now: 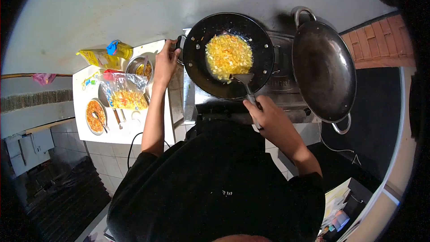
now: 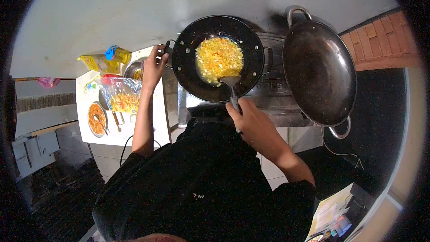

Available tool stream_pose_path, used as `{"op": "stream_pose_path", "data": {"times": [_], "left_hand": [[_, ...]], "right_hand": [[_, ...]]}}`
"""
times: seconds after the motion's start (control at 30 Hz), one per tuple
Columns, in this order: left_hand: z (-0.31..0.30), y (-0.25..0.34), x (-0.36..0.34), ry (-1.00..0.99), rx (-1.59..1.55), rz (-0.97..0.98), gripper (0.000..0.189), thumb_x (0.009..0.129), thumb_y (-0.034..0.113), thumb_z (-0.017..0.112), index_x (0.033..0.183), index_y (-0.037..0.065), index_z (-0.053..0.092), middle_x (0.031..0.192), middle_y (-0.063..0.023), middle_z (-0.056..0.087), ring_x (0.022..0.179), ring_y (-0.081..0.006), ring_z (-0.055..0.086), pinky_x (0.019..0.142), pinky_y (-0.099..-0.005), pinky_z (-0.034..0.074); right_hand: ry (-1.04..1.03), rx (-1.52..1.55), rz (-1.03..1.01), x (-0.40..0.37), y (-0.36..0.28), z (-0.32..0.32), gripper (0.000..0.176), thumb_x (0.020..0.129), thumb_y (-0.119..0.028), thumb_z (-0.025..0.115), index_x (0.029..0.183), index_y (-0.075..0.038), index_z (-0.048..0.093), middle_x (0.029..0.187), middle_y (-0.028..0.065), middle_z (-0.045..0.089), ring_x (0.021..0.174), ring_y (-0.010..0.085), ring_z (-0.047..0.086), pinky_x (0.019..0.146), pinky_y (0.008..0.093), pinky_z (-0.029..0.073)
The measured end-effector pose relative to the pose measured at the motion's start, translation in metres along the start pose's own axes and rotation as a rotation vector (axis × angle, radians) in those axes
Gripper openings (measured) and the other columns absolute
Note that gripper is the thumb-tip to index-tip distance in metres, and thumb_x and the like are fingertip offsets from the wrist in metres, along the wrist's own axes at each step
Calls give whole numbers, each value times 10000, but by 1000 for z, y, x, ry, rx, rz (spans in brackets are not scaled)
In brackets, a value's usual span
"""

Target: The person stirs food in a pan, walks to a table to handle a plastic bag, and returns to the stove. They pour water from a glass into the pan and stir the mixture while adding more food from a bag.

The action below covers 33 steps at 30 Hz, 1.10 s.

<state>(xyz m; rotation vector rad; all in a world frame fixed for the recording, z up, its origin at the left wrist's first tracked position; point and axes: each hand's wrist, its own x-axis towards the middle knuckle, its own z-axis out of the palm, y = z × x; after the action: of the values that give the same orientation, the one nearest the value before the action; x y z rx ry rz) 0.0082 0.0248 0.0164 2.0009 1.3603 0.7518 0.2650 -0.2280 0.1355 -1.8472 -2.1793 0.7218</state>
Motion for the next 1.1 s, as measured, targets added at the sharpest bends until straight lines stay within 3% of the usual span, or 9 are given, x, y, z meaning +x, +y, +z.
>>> {"op": "stream_pose_path", "data": {"times": [0.07, 0.23, 0.37, 0.47, 0.67, 0.7, 0.87, 0.97, 1.1], "left_hand": [[0, -2, 0, -7, 0, 0, 328, 965, 231, 663, 1249, 90, 582, 904, -165, 729, 742, -275, 708, 686, -381, 515], [-2, 0, 0, -10, 7, 27, 328, 965, 232, 663, 1252, 93, 582, 900, -163, 727, 714, -276, 697, 679, -385, 513], [3, -15, 5, -57, -73, 0, 283, 979, 151, 648, 1235, 60, 570, 864, -118, 702, 642, -156, 623, 622, -317, 493], [3, -16, 5, -57, -80, 23, 290, 982, 150, 646, 1241, 55, 559, 867, -109, 699, 639, -147, 605, 624, -316, 492], [-1, -6, 7, -59, -44, 0, 305, 963, 132, 658, 1235, 34, 560, 900, -178, 703, 713, -261, 664, 688, -355, 515], [1, -7, 8, -10, -92, 56, 291, 943, 89, 661, 1214, 34, 570, 814, -176, 668, 651, -259, 627, 642, -358, 496], [5, -10, 7, 41, -143, 97, 286, 917, 47, 672, 1189, 32, 584, 713, -163, 623, 585, -240, 586, 594, -356, 476], [2, -10, 7, 1, -154, 38, 286, 927, 73, 673, 1198, 37, 587, 766, -165, 656, 658, -230, 624, 655, -350, 493], [1, -8, 6, -26, -137, -11, 287, 938, 102, 675, 1203, 42, 583, 820, -164, 689, 726, -195, 654, 705, -335, 508]], "right_hand": [[106, 48, -109, 15, 13, 20, 490, 808, 59, 607, 1298, 49, 572, 1073, 176, 518, 1030, 351, 589, 840, 442, 535], [117, 52, -78, 50, 13, 0, 491, 804, 39, 622, 1293, 8, 588, 1077, 182, 525, 1035, 363, 594, 880, 447, 520], [240, 49, -239, 100, 32, -21, 480, 798, 41, 623, 1272, -28, 612, 1071, 180, 560, 1022, 370, 619, 899, 440, 509], [242, 35, -336, 146, 50, -30, 459, 794, 43, 626, 1245, -40, 636, 1078, 176, 579, 1026, 363, 621, 885, 440, 510], [122, 67, -445, 179, 66, -23, 407, 823, -3, 658, 1226, -62, 657, 1063, 162, 596, 990, 360, 613, 850, 428, 502], [79, 82, -462, 176, 67, -23, 392, 842, -26, 676, 1232, -63, 656, 1059, 163, 602, 975, 354, 608, 838, 416, 496], [6, 148, -341, 141, 60, -39, 278, 891, -14, 669, 1165, -58, 687, 1030, 156, 638, 922, 333, 638, 783, 393, 509], [338, 175, -217, 128, 59, -59, 135, 899, -62, 655, 1008, 11, 686, 873, 182, 675, 751, 366, 651, 671, 410, 519], [473, 33, -86, 120, 80, -50, 125, 898, -86, 666, 973, 12, 680, 823, 193, 680, 681, 362, 652, 642, 412, 518]]}}
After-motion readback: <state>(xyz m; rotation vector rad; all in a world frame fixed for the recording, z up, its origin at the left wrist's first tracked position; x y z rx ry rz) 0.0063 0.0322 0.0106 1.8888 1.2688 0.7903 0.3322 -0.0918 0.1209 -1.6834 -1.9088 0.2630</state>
